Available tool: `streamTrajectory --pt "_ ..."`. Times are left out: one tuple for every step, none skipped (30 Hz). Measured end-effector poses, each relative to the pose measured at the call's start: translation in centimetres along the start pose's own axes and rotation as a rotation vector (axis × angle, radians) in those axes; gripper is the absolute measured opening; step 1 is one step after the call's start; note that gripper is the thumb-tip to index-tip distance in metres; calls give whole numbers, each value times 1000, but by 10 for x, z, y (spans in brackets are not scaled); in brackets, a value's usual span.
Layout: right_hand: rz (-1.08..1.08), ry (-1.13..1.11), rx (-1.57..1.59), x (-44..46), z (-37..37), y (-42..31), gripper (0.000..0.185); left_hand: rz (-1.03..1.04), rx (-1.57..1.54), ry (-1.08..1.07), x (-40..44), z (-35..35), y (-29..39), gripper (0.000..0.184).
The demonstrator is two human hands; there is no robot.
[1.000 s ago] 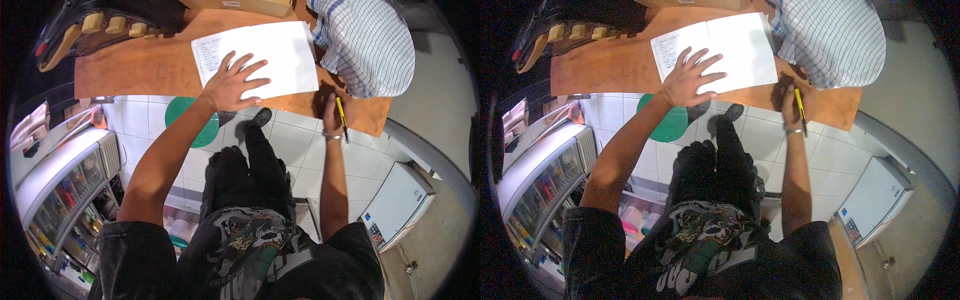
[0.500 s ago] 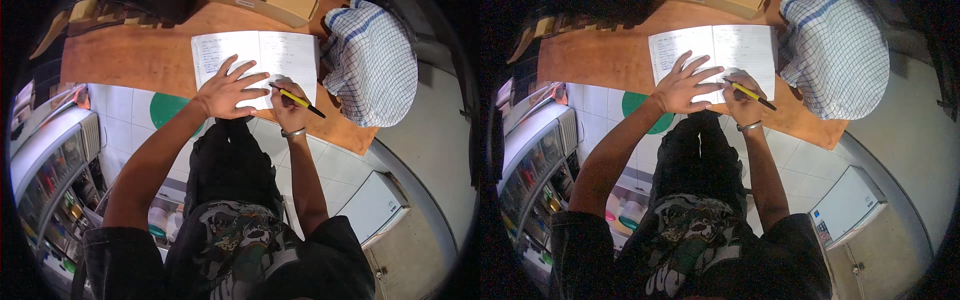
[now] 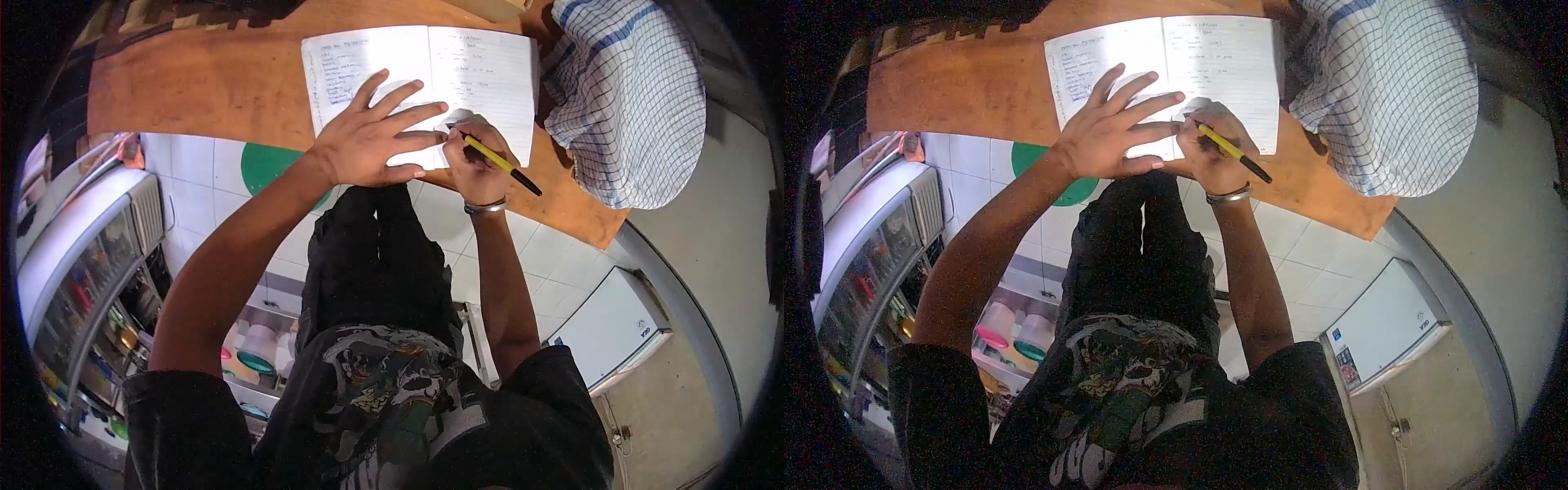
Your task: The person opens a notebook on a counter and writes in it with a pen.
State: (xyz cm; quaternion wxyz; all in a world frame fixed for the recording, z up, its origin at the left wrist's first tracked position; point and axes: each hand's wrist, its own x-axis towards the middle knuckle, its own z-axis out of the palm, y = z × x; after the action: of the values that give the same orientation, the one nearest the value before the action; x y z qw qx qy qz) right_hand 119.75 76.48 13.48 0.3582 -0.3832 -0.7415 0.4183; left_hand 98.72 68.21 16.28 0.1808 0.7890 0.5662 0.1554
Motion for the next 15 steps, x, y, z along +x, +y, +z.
streamTrajectory --pt "-14 -11 28 1 -1 1 15 -6 5 -7 1 -1 1 49" --pt "-29 -22 56 3 -2 0 16 -3 2 -9 1 0 1 49" --pt "-29 -21 55 4 -1 -1 16 1 -1 4 1 1 0 49" --pt "-47 4 90 5 1 -2 15 3 -5 15 0 1 -1 50" --pt "-65 29 127 7 3 -5 15 0 -4 11 1 0 -1 50" --pt "-62 28 130 7 4 -9 15 -1 -1 0 1 -1 -1 50" --pt "22 13 137 6 2 -14 15 -2 0 -12 1 -2 0 50" --pt "107 -1 142 5 0 -17 14 -3 -4 -16 1 -1 0 50" --pt "112 -1 141 4 -1 -15 14 -8 -17 -14 1 0 0 51" --pt "111 -29 145 5 -2 -13 14 -12 -27 -10 1 0 -1 51" --pt "108 -57 150 7 -3 -12 14 -11 -27 -9 2 0 -1 51" --pt "105 -56 150 7 -2 -11 14 -9 -25 -2 2 0 0 52" --pt "69 -48 99 7 -1 -11 14 -8 -24 5 1 0 0 53" --pt "35 -40 48 7 0 -12 14 -9 -25 3 1 0 0 53" --pt "38 -42 48 7 -1 -13 14 -10 -27 -1 1 0 0 54"
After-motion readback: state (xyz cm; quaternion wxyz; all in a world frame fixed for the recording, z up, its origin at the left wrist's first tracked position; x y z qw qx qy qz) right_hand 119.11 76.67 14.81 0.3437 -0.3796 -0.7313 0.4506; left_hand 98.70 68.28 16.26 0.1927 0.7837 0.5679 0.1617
